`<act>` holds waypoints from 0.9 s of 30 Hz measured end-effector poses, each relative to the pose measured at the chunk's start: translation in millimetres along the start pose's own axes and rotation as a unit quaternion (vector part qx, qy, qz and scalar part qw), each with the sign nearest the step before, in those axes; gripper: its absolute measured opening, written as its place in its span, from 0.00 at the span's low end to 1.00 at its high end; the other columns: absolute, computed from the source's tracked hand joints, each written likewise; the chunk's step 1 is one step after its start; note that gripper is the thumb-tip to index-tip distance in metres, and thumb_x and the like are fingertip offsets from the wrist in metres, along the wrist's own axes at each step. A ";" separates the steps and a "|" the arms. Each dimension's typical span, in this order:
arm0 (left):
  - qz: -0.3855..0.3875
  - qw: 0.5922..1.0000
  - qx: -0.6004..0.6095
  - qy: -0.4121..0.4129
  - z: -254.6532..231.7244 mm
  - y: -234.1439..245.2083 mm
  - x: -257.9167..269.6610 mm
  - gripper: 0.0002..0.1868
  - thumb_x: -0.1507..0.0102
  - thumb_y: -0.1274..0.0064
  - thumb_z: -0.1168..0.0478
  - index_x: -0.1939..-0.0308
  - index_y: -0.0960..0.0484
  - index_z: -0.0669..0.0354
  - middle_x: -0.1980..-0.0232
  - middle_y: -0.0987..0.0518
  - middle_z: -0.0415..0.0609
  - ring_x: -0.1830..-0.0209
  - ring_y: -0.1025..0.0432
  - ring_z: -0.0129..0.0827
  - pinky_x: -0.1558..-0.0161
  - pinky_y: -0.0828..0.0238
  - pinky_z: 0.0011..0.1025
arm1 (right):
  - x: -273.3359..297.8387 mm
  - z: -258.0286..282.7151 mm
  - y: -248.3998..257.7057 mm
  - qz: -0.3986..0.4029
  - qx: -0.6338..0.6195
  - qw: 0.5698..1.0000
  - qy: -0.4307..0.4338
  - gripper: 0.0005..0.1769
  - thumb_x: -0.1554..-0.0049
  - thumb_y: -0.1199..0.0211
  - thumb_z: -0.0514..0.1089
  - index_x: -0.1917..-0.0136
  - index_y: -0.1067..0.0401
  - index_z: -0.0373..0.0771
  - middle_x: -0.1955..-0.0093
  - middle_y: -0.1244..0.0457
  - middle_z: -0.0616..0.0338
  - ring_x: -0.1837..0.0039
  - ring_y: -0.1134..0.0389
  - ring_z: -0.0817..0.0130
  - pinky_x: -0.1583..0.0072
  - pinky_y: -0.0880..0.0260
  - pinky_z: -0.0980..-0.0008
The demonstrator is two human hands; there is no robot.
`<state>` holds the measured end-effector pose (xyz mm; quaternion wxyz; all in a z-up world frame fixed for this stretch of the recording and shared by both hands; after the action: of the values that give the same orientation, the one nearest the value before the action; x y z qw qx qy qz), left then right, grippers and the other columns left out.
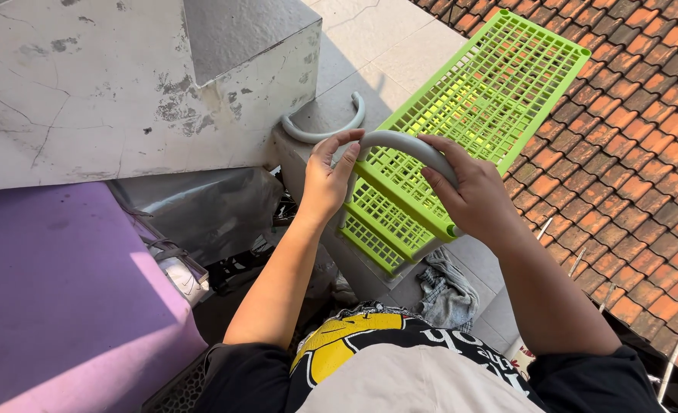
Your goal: Assembling and cleaning a plastic green shelf organizer.
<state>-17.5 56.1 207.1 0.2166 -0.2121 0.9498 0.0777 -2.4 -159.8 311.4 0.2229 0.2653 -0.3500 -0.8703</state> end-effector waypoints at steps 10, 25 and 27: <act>0.015 1.000 0.011 -0.007 3.2 -6.9 -6.6 0.14 0.30 0.46 0.56 0.44 0.15 0.57 0.46 0.18 0.52 0.41 0.27 0.35 0.36 0.33 0.32 | -2.9 -7.3 -1.9 0.007 0.001 1.000 0.029 0.22 0.36 0.41 0.45 0.29 0.33 0.44 0.59 0.31 0.53 0.61 0.29 0.63 0.56 0.31 0.63; 0.041 0.997 0.058 0.008 20.0 -8.0 -17.5 0.13 0.31 0.44 0.58 0.46 0.15 0.60 0.52 0.16 0.46 0.51 0.24 0.27 0.45 0.27 0.27 | -7.2 -4.4 -3.4 0.020 0.020 0.999 0.021 0.23 0.36 0.42 0.45 0.28 0.35 0.44 0.62 0.33 0.51 0.63 0.30 0.60 0.58 0.32 0.60; 0.031 0.998 0.054 -0.006 15.9 -7.9 -15.0 0.13 0.31 0.44 0.58 0.46 0.15 0.60 0.50 0.17 0.46 0.49 0.24 0.27 0.43 0.28 0.27 | -7.8 -7.2 -3.8 0.026 0.025 0.999 0.020 0.24 0.36 0.42 0.46 0.27 0.35 0.45 0.63 0.33 0.51 0.64 0.30 0.60 0.59 0.33 0.60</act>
<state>4.2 58.3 199.1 0.2307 -0.1699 0.9575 0.0347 7.2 -156.3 306.6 0.2453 0.2786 -0.3742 -0.8498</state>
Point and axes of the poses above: each hand's wrist, its own x-axis away from the middle knuckle, its own y-axis out of the back of the hand, z = x × y, the point moved 6 cm from there along -x, towards the middle knuckle
